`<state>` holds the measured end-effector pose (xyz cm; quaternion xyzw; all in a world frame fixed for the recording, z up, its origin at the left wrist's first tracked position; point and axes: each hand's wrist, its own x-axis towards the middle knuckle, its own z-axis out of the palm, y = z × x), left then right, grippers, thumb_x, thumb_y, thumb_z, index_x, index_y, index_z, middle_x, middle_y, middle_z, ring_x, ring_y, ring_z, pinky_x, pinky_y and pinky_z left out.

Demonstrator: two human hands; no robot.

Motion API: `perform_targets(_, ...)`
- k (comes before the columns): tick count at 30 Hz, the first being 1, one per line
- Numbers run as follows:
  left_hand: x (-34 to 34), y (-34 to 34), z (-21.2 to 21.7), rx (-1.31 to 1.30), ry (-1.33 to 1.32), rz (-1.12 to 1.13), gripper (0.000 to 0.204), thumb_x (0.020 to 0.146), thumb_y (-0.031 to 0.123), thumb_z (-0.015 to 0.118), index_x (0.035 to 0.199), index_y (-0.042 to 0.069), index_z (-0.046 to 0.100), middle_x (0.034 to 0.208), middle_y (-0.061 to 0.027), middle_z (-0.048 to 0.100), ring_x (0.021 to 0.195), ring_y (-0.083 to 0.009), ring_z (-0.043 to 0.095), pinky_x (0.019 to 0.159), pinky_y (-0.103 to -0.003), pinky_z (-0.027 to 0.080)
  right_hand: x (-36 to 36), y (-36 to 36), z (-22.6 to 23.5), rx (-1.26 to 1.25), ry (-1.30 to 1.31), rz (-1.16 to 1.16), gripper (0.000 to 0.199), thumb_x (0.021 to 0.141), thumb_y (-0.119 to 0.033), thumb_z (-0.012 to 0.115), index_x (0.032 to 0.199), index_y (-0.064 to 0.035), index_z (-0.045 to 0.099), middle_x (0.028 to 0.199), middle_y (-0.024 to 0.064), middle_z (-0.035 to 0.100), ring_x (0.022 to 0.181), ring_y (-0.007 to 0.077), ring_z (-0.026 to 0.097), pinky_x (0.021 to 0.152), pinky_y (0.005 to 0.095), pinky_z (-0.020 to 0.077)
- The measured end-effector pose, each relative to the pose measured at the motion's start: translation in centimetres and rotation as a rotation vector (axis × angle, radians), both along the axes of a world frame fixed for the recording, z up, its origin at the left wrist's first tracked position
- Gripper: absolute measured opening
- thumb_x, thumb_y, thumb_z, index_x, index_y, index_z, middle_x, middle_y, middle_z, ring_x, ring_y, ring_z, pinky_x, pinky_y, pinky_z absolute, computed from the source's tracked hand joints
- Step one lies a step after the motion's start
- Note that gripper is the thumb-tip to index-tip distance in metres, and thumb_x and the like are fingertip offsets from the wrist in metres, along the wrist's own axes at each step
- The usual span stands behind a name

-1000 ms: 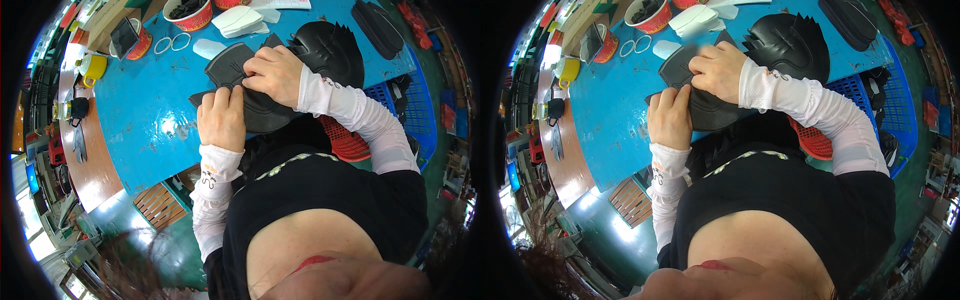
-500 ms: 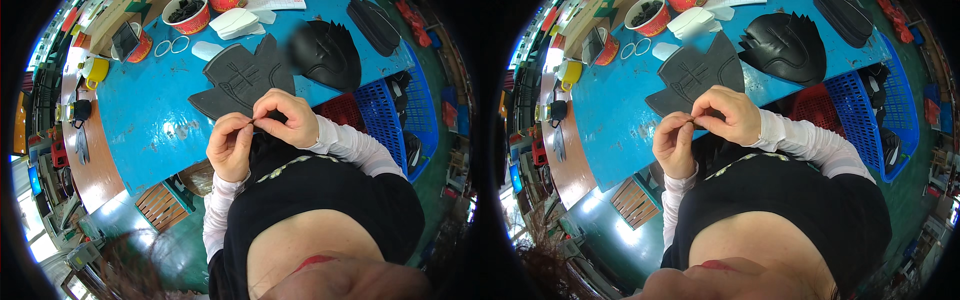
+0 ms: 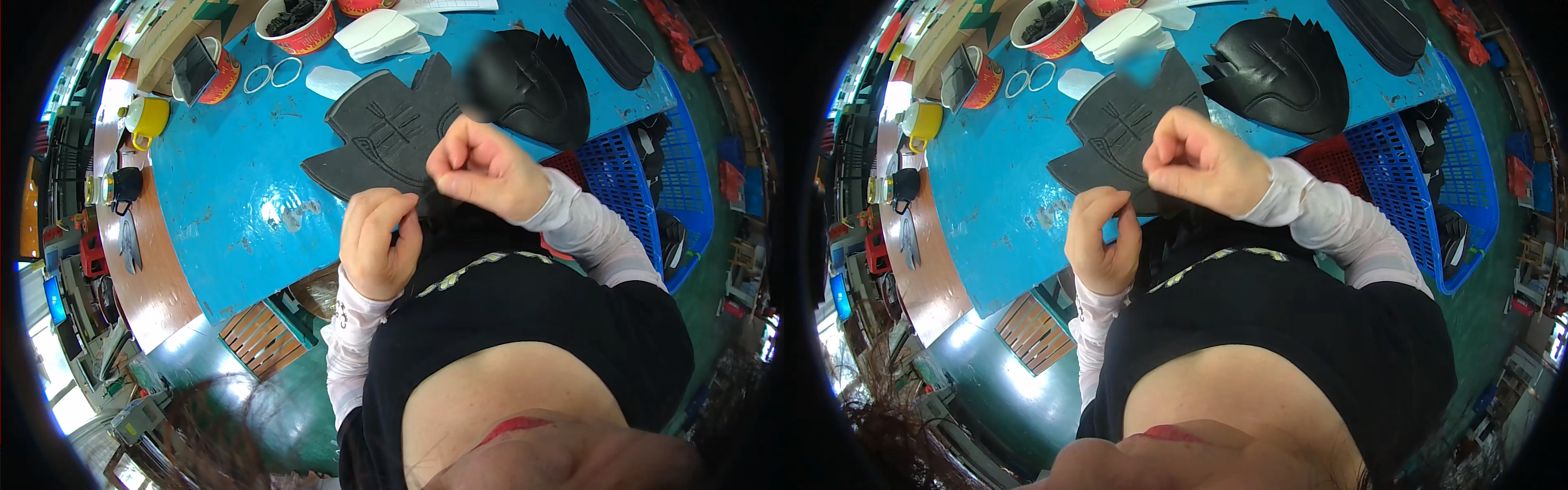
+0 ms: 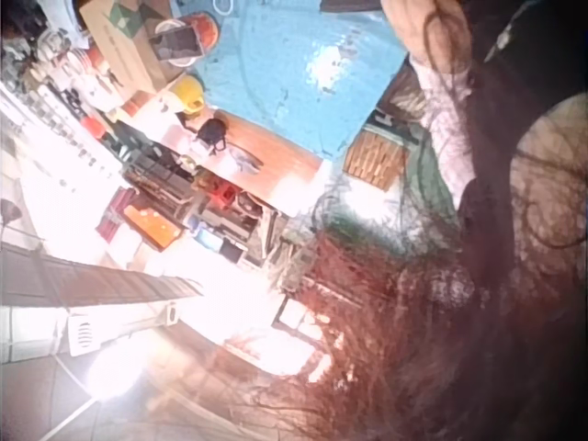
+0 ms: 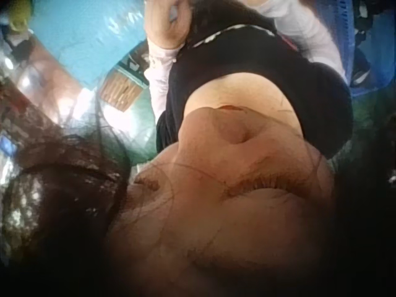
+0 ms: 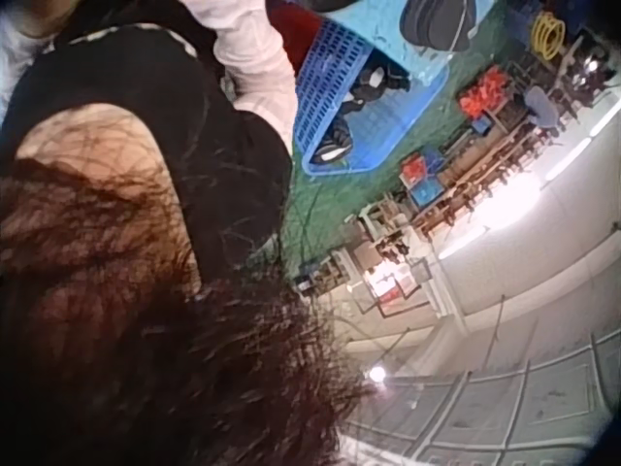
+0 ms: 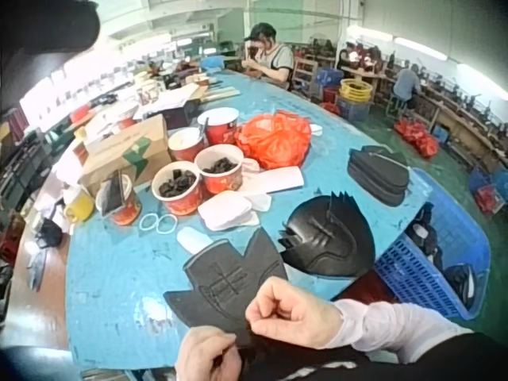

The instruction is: The person assembles shoe components by picking up small inserts and attaching them into the shoe uppers by hand, pressing each piece into place.

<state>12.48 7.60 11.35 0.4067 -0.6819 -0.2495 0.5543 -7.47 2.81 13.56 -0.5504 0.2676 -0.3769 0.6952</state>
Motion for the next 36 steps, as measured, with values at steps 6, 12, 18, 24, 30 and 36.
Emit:
perform_targets(6, -0.2, -0.1, -0.4, 0.313, 0.151, 0.081, 0.027, 0.079, -0.009, 0.07, 0.104, -0.001, 0.062, 0.098, -0.0125, 0.065, 0.088, -0.0165, 0.063, 0.073, -0.026, 0.05, -0.4, -3.0, 0.1, -0.102, 0.121, -0.108, 0.021, 0.091, -0.004, 0.063, 0.096, -0.0068, 0.043, 0.095, 0.0019, 0.057, 0.087, 0.0062, 0.052, 0.079, 0.0227, 0.046)
perform_targets(12, -1.3, -1.2, -0.5, 0.325, 0.582, -0.056, 0.041, 0.084, -0.013, 0.065, 0.12, -0.002, 0.048, 0.108, -0.0108, 0.061, 0.095, -0.0127, 0.061, 0.083, -0.024, 0.049, 2.4, -1.0, -0.8, -0.028, 0.024, -0.147, 0.024, 0.089, 0.0, 0.063, 0.097, -0.0067, 0.042, 0.093, 0.0015, 0.054, 0.086, 0.0056, 0.051, 0.077, 0.0219, 0.0452)
perform_targets(18, -1.1, -0.8, -0.9, 0.256, 0.408, -0.036, 0.036, 0.084, -0.013, 0.062, 0.117, -0.004, 0.05, 0.1, -0.0091, 0.062, 0.092, -0.012, 0.061, 0.081, -0.025, 0.05, 2.3, -0.1, -0.8, -0.012, 0.078, -0.125, 0.025, 0.088, 0.001, 0.063, 0.095, -0.0067, 0.04, 0.092, 0.0022, 0.054, 0.084, 0.0057, 0.049, 0.073, 0.022, 0.0448)
perform_targets(24, 0.5, -1.6, 0.0, 0.005, -0.231, 0.16, 0.03, 0.068, -0.012, 0.065, 0.095, 0.001, 0.067, 0.09, -0.0126, 0.062, 0.077, -0.0291, 0.06, 0.066, -0.035, 0.048, 0.0, -4.6, -0.3, -0.445, 0.322, -0.198, 0.023, 0.088, 0.001, 0.062, 0.093, -0.0065, 0.041, 0.088, 0.004, 0.055, 0.079, 0.0109, 0.053, 0.072, 0.0254, 0.0454)
perform_targets(30, 0.9, -2.2, -0.4, -0.035, -0.324, 0.202, 0.03, 0.069, -0.011, 0.065, 0.097, 0.001, 0.066, 0.089, -0.0118, 0.061, 0.079, -0.0282, 0.059, 0.068, -0.036, 0.048, -0.2, -9.6, -2.1, -0.998, 0.671, -0.164, 0.018, 0.085, -0.001, 0.063, 0.09, -0.0048, 0.046, 0.08, 0.0061, 0.055, 0.071, 0.0235, 0.054, 0.068, 0.0334, 0.0447)
perform_targets(36, 1.3, -3.6, 0.5, -0.071, -0.543, 0.224, 0.028, 0.072, -0.004, 0.065, 0.099, 0.004, 0.067, 0.092, -0.0099, 0.06, 0.083, -0.0277, 0.058, 0.073, -0.038, 0.046, -0.1, -9.9, -2.1, -1.026, 0.725, -0.122, 0.019, 0.083, -0.003, 0.064, 0.09, -0.0054, 0.047, 0.079, 0.0065, 0.055, 0.074, 0.0262, 0.056, 0.069, 0.0357, 0.0449)
